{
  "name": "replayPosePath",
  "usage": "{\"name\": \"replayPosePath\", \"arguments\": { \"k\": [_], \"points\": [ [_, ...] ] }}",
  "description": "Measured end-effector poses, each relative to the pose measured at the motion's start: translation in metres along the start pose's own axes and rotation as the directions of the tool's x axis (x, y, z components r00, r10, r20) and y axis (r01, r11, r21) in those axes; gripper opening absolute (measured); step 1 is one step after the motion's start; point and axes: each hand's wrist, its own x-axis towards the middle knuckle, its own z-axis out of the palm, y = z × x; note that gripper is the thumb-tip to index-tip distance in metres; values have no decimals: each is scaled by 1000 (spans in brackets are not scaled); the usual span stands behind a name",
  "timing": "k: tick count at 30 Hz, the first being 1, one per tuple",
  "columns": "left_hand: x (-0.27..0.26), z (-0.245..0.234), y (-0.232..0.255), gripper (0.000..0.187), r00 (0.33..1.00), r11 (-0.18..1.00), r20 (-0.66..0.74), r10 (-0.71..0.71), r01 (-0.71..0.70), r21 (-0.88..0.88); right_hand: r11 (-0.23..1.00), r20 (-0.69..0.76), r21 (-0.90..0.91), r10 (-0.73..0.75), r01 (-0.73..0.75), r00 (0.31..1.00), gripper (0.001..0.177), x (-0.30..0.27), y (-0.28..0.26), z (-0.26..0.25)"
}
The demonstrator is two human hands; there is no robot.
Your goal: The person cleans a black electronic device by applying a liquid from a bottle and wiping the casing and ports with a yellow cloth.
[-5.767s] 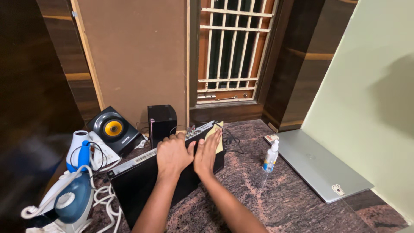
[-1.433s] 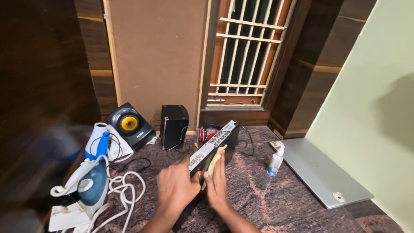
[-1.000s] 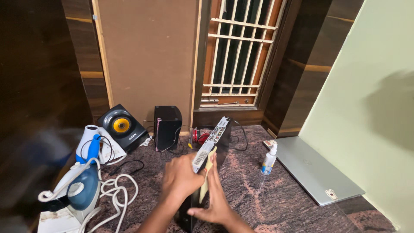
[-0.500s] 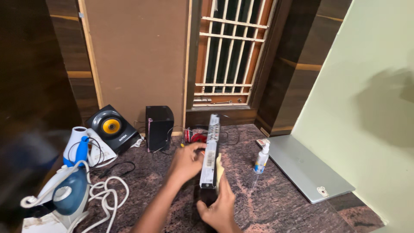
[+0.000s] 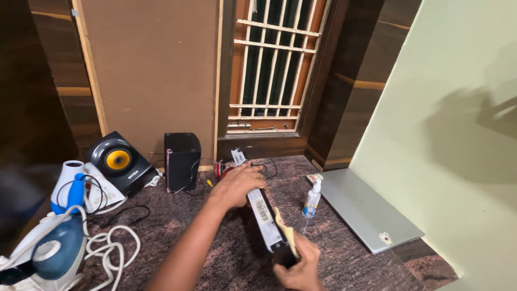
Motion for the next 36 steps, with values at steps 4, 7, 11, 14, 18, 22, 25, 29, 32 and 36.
{"name": "replayPosePath", "arguments": {
  "k": [4, 7, 11, 14, 18, 22, 25, 29, 32, 36],
  "points": [
    [11, 2, 11, 51, 1000, 999, 18, 17, -17, 26, 993, 39, 45, 108, -110, 993, 70, -8, 38, -33],
    [18, -15, 28, 60, 1000, 998, 22, 1, -2, 58, 924, 20, -185, 344, -335, 939, 80, -10, 64, -58],
    [23, -35, 45, 66, 992, 994, 105, -74, 65, 87, 907, -33, 414, 99, -76, 995, 77, 17, 77, -73],
    [16, -46, 46, 71, 992, 995, 94, -80, 73, 73, 854, -23, 495, 196, -159, 980, 80, 26, 76, -76],
    [-3, -52, 41, 64, 990, 991, 76, -121, 115, 69, 751, 29, 607, 307, -261, 951, 80, 34, 95, -54],
    [-22, -59, 35, 63, 979, 980, 69, -192, 187, 70, 616, 89, 683, 463, -392, 882, 79, 39, 101, -28],
    [-34, -64, 28, 61, 974, 974, 43, -221, 218, 56, 571, 143, 723, 427, -389, 893, 79, 52, 104, -11],
    [-45, -71, 19, 65, 959, 959, 6, -284, 284, 3, 556, 84, 771, 394, -310, 915, 76, 59, 110, 10],
    [-49, -74, 14, 65, 938, 939, 51, -342, 343, -6, 507, -11, 825, 457, -250, 889, 72, 55, 131, 27],
    [-53, -67, 6, 64, 934, 934, 1, -358, 358, -11, 581, -226, 804, 494, -126, 840, 51, 53, 138, 35]
  ]
}}
